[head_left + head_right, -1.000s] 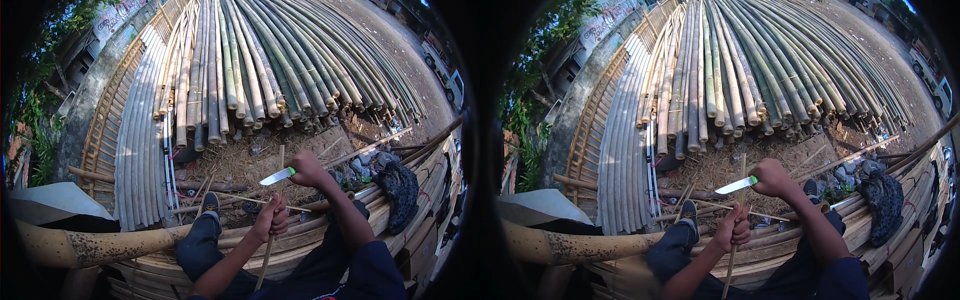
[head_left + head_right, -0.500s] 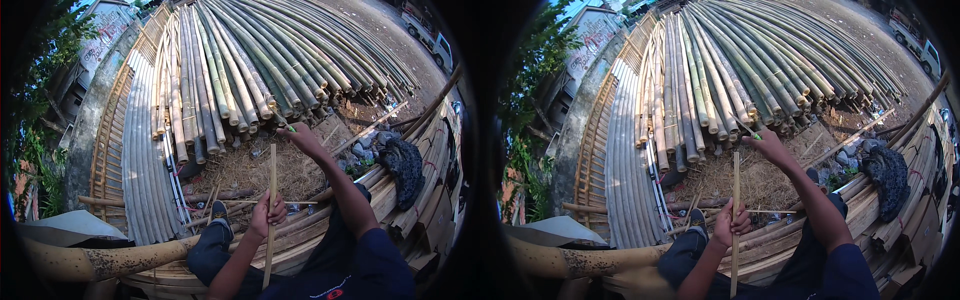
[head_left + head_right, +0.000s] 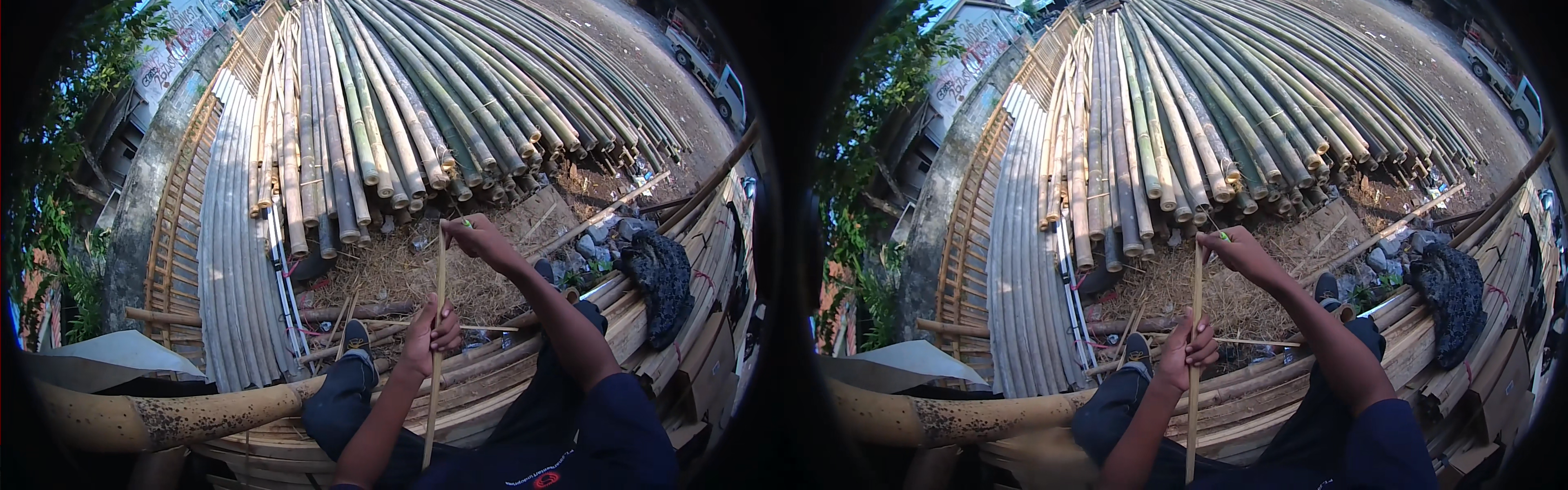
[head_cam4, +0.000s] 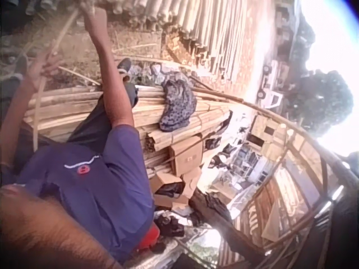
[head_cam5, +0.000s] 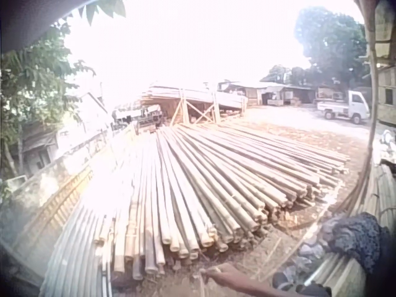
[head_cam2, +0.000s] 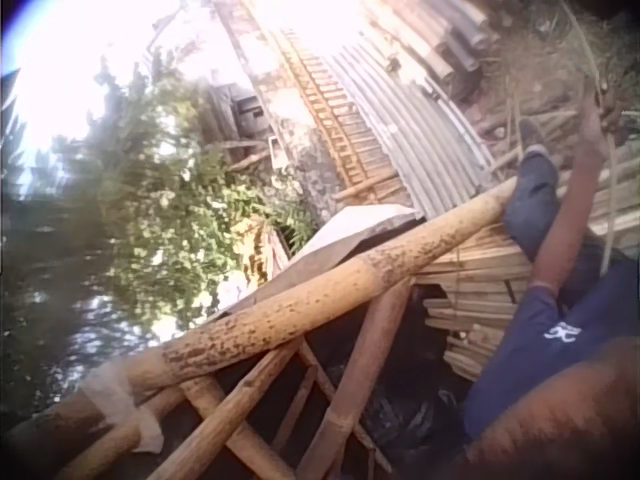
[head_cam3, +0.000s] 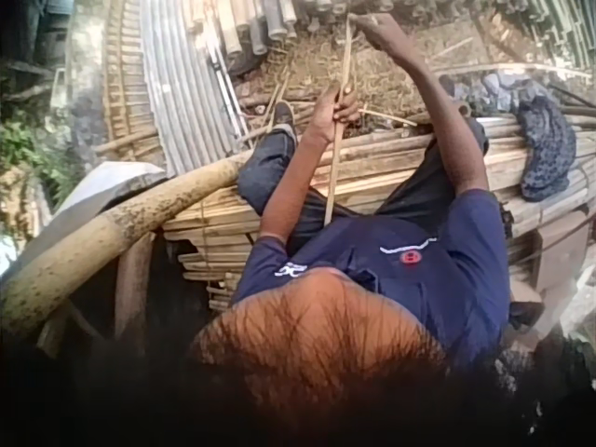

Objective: Preparing bamboo poles and thin bamboo strips using a knife.

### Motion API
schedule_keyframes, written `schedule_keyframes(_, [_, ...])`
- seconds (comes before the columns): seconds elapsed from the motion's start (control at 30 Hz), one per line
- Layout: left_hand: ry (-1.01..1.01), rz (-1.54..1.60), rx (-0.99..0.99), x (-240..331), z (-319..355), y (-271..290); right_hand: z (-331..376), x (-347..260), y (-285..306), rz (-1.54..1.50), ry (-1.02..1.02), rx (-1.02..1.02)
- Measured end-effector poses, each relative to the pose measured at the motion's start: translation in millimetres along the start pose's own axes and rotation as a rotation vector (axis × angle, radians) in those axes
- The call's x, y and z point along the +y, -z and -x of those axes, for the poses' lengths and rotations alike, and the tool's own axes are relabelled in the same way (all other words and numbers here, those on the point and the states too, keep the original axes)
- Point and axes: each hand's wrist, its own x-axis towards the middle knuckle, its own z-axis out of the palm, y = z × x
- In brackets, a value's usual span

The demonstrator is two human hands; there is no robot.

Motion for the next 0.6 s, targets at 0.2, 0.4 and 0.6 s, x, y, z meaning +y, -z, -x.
schedule_keyframes(0.2, [-0.163, -0.288, 0.227, 9, 0, -3, 10, 3, 3, 0.723, 0.103, 0.008])
schedule_keyframes(0.4, [-0.213, -0.318, 0.242, 7, 1, -4, 13, 29, -18, 1.011, 0.106, -0.274])
schedule_keyframes(0.6, [-0.297, -0.47, 0.402, -4, 4, -5, 10, 28, -29, 1.201, 0.388, -0.12])
